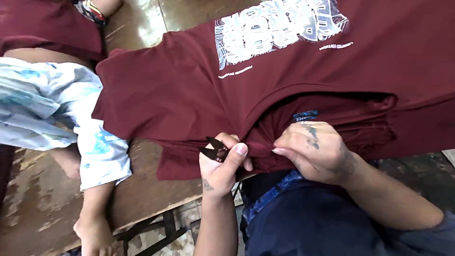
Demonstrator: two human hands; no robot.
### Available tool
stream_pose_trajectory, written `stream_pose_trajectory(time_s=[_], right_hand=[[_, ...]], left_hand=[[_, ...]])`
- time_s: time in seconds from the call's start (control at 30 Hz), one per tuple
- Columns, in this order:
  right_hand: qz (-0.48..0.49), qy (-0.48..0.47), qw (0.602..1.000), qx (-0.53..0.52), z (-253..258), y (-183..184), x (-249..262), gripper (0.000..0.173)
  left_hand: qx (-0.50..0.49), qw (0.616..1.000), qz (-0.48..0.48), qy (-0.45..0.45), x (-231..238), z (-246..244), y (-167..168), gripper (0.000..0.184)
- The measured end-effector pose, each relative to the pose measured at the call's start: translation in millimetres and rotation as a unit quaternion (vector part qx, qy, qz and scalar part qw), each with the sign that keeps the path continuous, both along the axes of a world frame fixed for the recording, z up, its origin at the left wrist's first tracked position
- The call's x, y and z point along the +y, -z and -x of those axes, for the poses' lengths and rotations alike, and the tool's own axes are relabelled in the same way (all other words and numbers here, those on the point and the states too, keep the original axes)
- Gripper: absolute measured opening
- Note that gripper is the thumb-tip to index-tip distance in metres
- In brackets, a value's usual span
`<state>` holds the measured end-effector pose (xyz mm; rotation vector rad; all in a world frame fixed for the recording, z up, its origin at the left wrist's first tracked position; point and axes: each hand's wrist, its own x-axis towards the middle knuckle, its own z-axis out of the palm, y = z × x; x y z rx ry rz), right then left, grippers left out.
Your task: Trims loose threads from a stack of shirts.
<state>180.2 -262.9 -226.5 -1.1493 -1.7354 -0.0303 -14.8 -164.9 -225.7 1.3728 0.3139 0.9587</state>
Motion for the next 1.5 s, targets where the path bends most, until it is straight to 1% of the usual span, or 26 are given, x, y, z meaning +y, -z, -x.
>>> stream_pose_trajectory(time_s=[0.03, 0.07, 0.1, 0.13, 0.17, 0.2, 0.23, 0.27, 0.37, 0.47, 0.53, 0.67, 0.77, 1.03, 1.13, 1.27, 1.37, 1.5], right_hand=[[-0.006, 0.002, 1.000, -0.006, 0, 1, -1, 0.027], [-0.008, -0.004, 1.000, -0.008, 0, 2, -2, 0.028], [-0.008, -0.013, 1.000, -0.004, -1, 3, -2, 0.028], [-0.007, -0.025, 1.000, 0.003, -3, 3, -3, 0.028], [-0.005, -0.034, 0.999, 0.008, -4, 3, -4, 0.028], [-0.004, -0.041, 0.999, 0.011, -5, 3, -4, 0.028], [-0.006, -0.046, 0.999, 0.015, -6, 4, -4, 0.029], [-0.008, -0.046, 0.999, 0.016, -6, 4, -4, 0.029], [-0.018, -0.036, 0.999, 0.015, -6, 7, -6, 0.028], [-0.031, -0.025, 0.999, 0.015, -4, 10, -6, 0.027], [-0.042, -0.021, 0.999, 0.015, -3, 12, -6, 0.027], [-0.053, -0.012, 0.998, 0.019, -2, 12, -5, 0.026], [-0.066, -0.014, 0.997, 0.028, -1, 13, -4, 0.027], [-0.080, -0.029, 0.996, 0.027, 1, 16, -4, 0.026], [-0.076, -0.033, 0.996, 0.028, 3, 17, -6, 0.025], [-0.069, -0.029, 0.997, 0.034, 6, 16, -7, 0.027], [-0.062, -0.060, 0.994, 0.063, 10, 14, -12, 0.025], [-0.053, -0.087, 0.991, 0.083, 14, 14, -18, 0.021]], left_hand=[[0.029, 0.999, -0.031, -0.005, 3, 2, -2, 0.009], [0.081, 0.993, -0.089, -0.018, 6, 5, -5, 0.012], [0.151, 0.973, -0.170, -0.034, 9, 8, -10, 0.014], [0.227, 0.939, -0.255, -0.053, 12, 11, -18, 0.014], [0.301, 0.893, -0.328, -0.073, 14, 14, -27, 0.017], [0.360, 0.848, -0.380, -0.084, 14, 17, -37, 0.027], [0.395, 0.814, -0.418, -0.085, 12, 18, -48, 0.039], [0.412, 0.788, -0.452, -0.076, 11, 19, -60, 0.044], [0.421, 0.730, -0.538, -0.034, 3, 19, -86, 0.037], [0.424, 0.679, -0.599, -0.024, -1, 11, -93, 0.032], [0.424, 0.660, -0.620, -0.023, -1, 9, -96, 0.031], [0.443, 0.643, -0.624, -0.030, -5, 9, -101, 0.032], [0.446, 0.634, -0.630, -0.045, -9, 6, -95, 0.033], [0.439, 0.654, -0.613, -0.060, -11, 12, -86, 0.033], [0.443, 0.653, -0.611, -0.067, -12, 15, -86, 0.033], [0.423, 0.663, -0.613, -0.077, -12, 16, -82, 0.032], [0.426, 0.662, -0.610, -0.090, -11, 17, -83, 0.030], [0.428, 0.670, -0.597, -0.104, -10, 18, -89, 0.033]])
